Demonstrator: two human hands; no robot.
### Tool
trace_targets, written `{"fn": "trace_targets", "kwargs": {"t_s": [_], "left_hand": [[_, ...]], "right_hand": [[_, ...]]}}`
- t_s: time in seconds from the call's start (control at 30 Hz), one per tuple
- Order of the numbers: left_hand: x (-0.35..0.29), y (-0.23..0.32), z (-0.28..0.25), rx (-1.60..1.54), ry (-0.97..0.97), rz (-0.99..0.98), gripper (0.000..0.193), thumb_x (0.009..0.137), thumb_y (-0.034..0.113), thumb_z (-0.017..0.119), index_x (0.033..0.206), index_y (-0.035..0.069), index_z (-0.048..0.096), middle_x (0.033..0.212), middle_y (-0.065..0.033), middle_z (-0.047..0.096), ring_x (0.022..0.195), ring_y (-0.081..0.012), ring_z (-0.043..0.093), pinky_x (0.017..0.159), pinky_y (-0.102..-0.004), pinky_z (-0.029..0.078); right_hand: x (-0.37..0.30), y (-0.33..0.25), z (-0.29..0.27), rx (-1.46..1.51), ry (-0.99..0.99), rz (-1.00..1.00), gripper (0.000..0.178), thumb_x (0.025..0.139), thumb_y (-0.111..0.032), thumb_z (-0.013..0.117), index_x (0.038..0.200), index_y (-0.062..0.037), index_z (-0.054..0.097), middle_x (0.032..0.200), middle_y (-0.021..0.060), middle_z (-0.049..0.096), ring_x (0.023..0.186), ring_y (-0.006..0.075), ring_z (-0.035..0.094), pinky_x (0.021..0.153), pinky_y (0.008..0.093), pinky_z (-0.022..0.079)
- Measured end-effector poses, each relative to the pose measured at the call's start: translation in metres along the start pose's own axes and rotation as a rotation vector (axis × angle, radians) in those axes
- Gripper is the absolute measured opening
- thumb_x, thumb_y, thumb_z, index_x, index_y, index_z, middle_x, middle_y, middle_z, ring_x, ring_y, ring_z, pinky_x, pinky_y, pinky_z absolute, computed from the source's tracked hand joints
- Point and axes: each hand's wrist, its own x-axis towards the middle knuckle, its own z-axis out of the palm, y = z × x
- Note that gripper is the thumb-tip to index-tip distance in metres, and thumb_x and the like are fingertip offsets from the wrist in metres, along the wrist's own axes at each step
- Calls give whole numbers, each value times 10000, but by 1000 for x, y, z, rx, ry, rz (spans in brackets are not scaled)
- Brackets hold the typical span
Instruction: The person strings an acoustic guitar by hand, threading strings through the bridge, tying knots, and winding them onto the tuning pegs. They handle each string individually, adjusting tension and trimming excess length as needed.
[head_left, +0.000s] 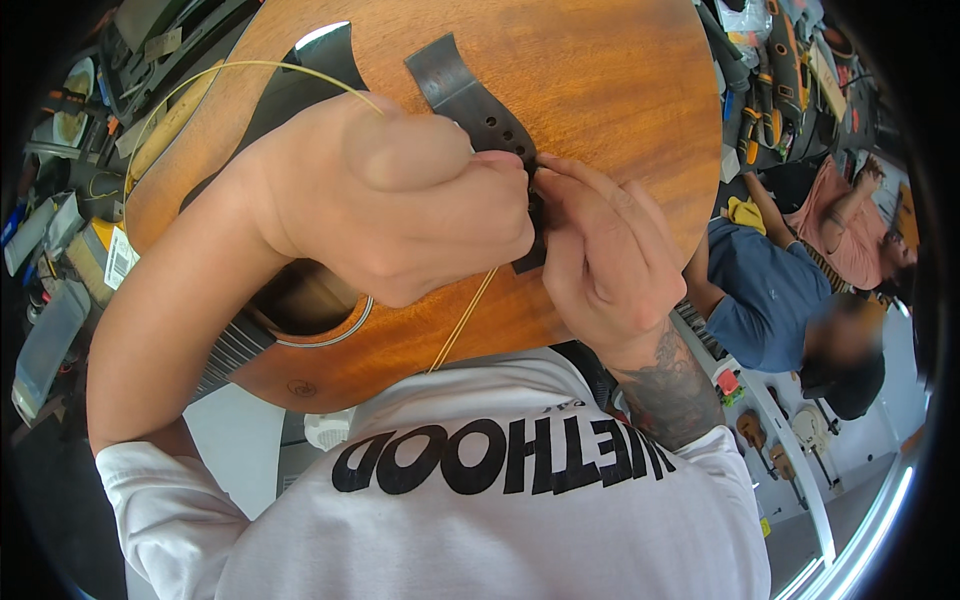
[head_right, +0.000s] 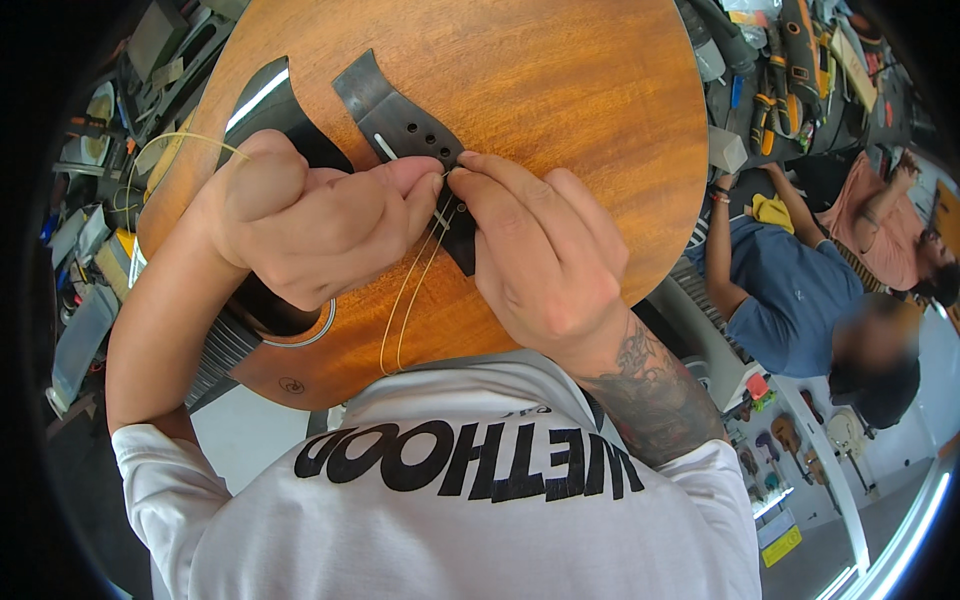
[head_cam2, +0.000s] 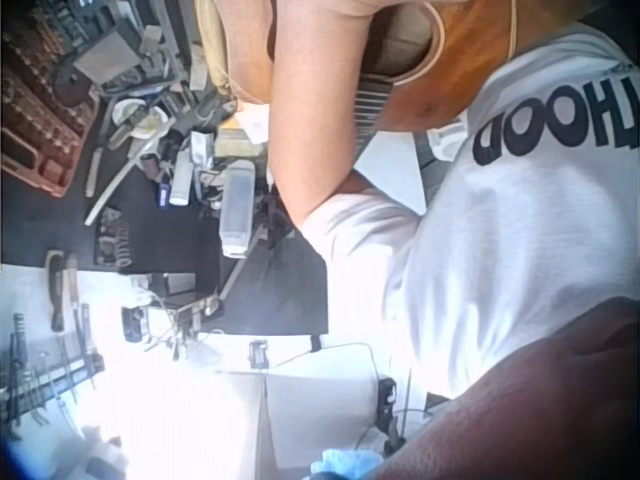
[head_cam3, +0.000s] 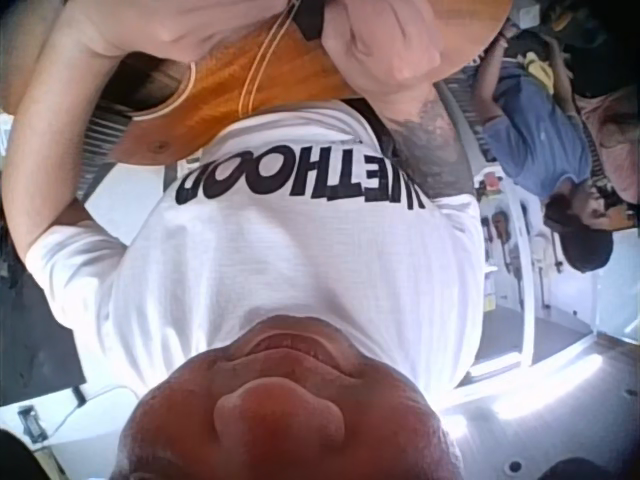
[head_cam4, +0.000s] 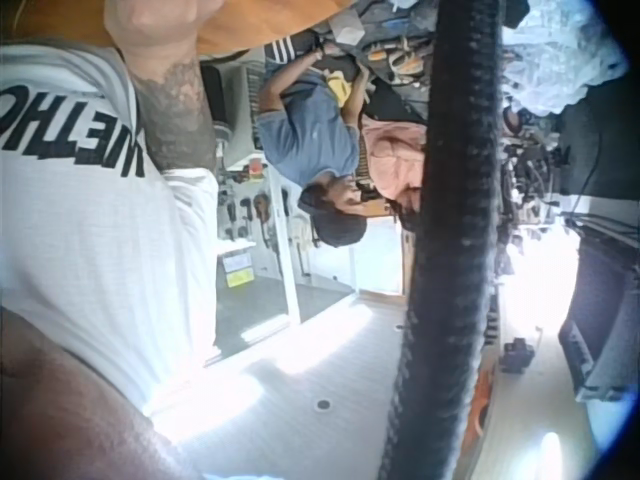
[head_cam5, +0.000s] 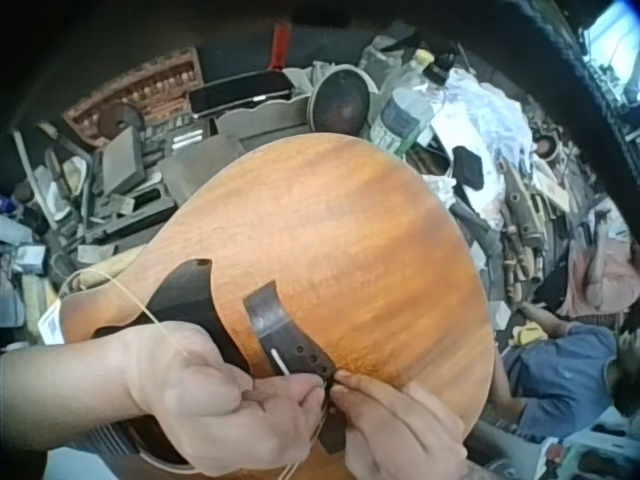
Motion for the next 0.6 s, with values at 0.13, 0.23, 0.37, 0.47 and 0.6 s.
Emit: {"fn": "trace_targets", "kwargs": {"t_s": [0.13,0.23,0.37,0.47,0.6], "left_hand": [[3,-4,-3,-98,-31,12,265,617,145,734,876,87,747,843,30,637,675,-89,506,514,-287,243],[5,-5,-2,-98,-20,24,340,574,184,682,884,59,744,855,20,653,690,-91,533,514,-290,237],[4,-4,2,-70,44,34,350,552,181,675,869,50,741,851,25,649,685,-89,531,518,-289,232],[6,-4,6,-37,95,46,302,564,164,691,842,50,730,835,39,634,679,-91,526,532,-290,242],[9,-3,9,30,125,23,243,588,132,726,816,50,717,810,51,607,666,-101,510,559,-290,255]], "right_hand": [[5,-3,-5,41,-70,115,282,692,87,673,967,30,688,915,136,704,628,222,612,560,280,496],[14,-12,-13,130,-134,345,212,742,39,708,950,-2,706,851,105,712,609,211,615,558,264,490],[19,-15,-15,182,-129,506,166,753,-10,749,917,-27,724,791,94,710,607,203,635,577,274,501],[21,-10,-14,120,-132,361,153,751,-21,756,900,-33,724,765,97,700,630,214,657,598,296,514],[23,-12,-17,-15,-170,246,113,770,-22,736,880,-33,713,760,104,690,671,248,671,620,318,526]]}}
